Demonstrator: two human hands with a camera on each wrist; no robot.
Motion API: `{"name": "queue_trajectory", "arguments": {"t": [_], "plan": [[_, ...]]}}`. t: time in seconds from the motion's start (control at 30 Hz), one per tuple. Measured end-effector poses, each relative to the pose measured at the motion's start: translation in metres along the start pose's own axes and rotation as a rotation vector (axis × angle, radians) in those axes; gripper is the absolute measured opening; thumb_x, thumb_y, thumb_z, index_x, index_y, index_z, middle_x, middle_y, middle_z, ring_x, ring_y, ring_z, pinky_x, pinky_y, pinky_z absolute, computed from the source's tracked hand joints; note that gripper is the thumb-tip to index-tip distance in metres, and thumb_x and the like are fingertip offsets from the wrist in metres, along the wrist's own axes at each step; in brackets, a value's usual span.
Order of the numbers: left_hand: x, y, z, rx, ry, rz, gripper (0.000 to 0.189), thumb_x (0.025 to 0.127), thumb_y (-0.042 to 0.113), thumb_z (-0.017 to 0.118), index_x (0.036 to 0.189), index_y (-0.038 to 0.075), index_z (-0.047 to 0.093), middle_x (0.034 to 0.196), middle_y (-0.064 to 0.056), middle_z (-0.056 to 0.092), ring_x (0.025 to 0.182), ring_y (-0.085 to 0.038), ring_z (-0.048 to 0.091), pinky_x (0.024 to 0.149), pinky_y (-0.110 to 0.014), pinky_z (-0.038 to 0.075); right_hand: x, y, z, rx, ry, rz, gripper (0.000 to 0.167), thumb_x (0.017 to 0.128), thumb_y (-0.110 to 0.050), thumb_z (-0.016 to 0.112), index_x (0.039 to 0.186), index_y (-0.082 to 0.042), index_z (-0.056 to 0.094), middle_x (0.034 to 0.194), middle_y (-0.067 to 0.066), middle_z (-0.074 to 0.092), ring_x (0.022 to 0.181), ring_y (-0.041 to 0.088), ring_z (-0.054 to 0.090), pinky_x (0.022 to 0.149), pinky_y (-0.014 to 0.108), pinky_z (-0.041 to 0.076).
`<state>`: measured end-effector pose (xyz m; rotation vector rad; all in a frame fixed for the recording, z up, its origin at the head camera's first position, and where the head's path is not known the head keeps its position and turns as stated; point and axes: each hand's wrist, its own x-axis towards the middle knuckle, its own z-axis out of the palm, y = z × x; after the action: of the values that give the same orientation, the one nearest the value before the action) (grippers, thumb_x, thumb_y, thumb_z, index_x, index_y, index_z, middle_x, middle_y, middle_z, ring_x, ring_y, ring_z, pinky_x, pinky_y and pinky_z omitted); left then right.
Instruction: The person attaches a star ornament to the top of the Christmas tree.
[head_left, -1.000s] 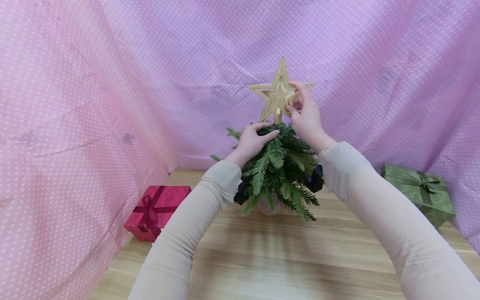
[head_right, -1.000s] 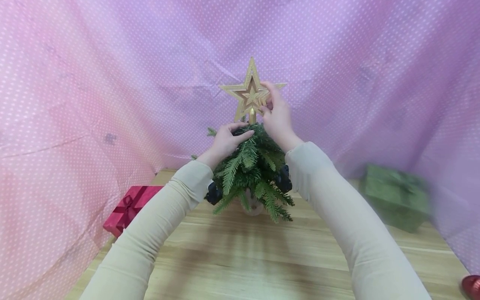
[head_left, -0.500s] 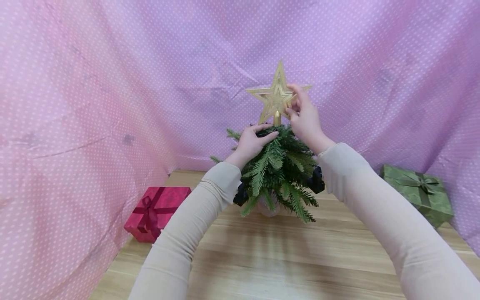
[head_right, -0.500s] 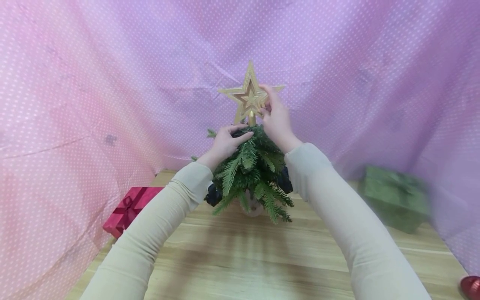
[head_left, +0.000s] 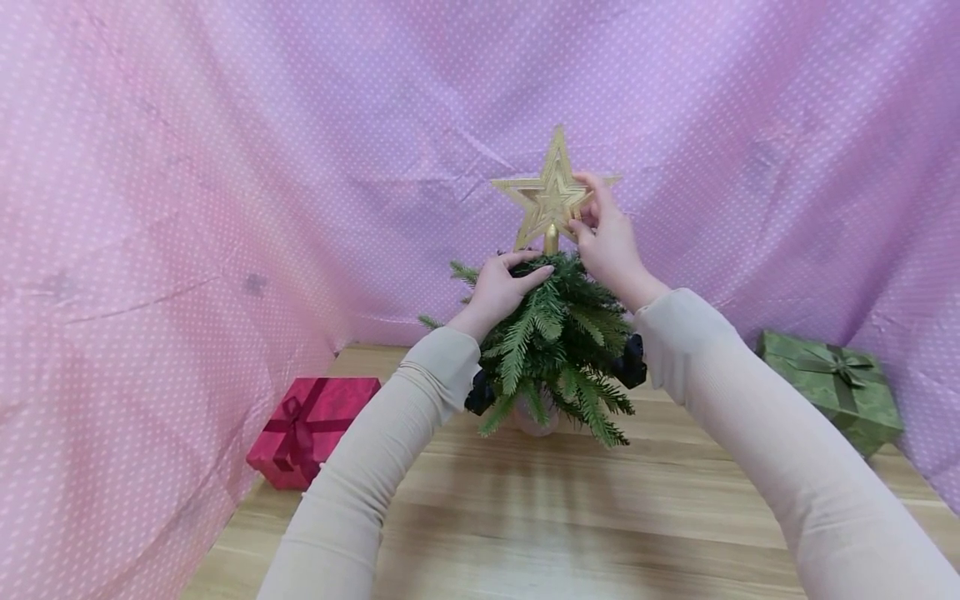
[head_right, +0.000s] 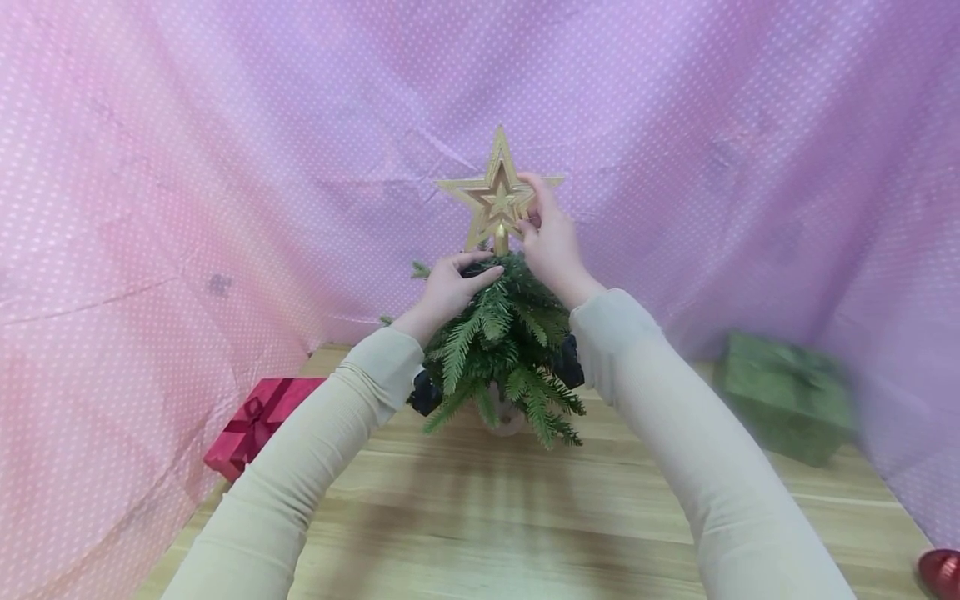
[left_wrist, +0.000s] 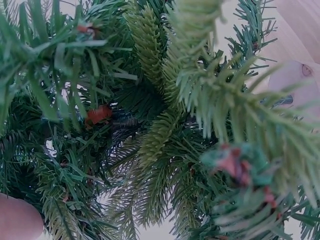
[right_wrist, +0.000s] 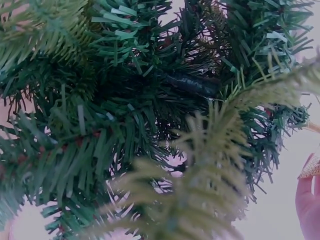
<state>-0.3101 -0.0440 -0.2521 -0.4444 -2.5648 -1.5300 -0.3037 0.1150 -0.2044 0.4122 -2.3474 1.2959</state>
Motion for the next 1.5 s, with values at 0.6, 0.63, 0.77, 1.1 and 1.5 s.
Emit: {"name": "queue_trajectory", "arguments": {"t": [0.6,0.63,0.77,1.1,1.5], "plan": [[-0.001,0.003,-0.001,0.004,-0.006,-0.003,0.043,0.090,0.034,0.065,0.129,0.019,0.061,0.143,-0.003,0.048,0.136,-0.021,0.039,0.111,-0.039,0.034,-0.001,0.002,-0.004,0.006,-0.058,-0.062,0.066,0.094,-0.004,0.056,0.149,-0.024,0.025,0.114,0.021,0.054,0.113,0.035,0.056,0.098,0.046,0.046],[-0.001,0.003,-0.002,0.005,-0.006,-0.003,0.043,0.090,0.035,0.065,0.129,0.019,0.060,0.143,-0.002,0.048,0.136,-0.021,0.039,0.111,-0.039,0.034,-0.002,0.002,-0.005,0.007,-0.057,-0.072,0.066,0.094,-0.005,0.057,0.149,-0.023,0.025,0.114,0.021,0.053,0.113,0.035,0.056,0.098,0.046,0.046],[-0.001,0.003,-0.002,0.009,-0.001,0.003,0.043,0.090,0.034,0.066,0.129,0.019,0.061,0.142,-0.003,0.049,0.135,-0.021,0.040,0.111,-0.039,0.034,-0.003,0.003,-0.005,0.026,-0.063,-0.091,0.067,0.093,-0.009,0.058,0.150,-0.024,0.025,0.117,0.020,0.051,0.114,0.034,0.055,0.099,0.045,0.046],[-0.001,0.004,0.000,0.016,0.004,-0.001,0.043,0.090,0.034,0.065,0.129,0.018,0.060,0.142,-0.003,0.050,0.135,-0.020,0.040,0.111,-0.037,0.033,-0.011,0.006,-0.008,0.038,-0.070,-0.112,0.073,0.092,-0.014,0.062,0.151,-0.030,0.021,0.133,0.019,0.042,0.120,0.036,0.048,0.104,0.048,0.041],[-0.002,0.001,-0.005,0.062,-0.033,0.036,0.045,0.091,0.038,0.062,0.132,0.019,0.058,0.143,-0.002,0.048,0.136,-0.020,0.038,0.111,-0.039,0.033,-0.027,0.014,-0.016,0.126,-0.024,-0.051,0.071,0.091,-0.018,0.064,0.150,-0.028,0.026,0.137,0.021,0.035,0.122,0.038,0.042,0.106,0.050,0.036]]}}
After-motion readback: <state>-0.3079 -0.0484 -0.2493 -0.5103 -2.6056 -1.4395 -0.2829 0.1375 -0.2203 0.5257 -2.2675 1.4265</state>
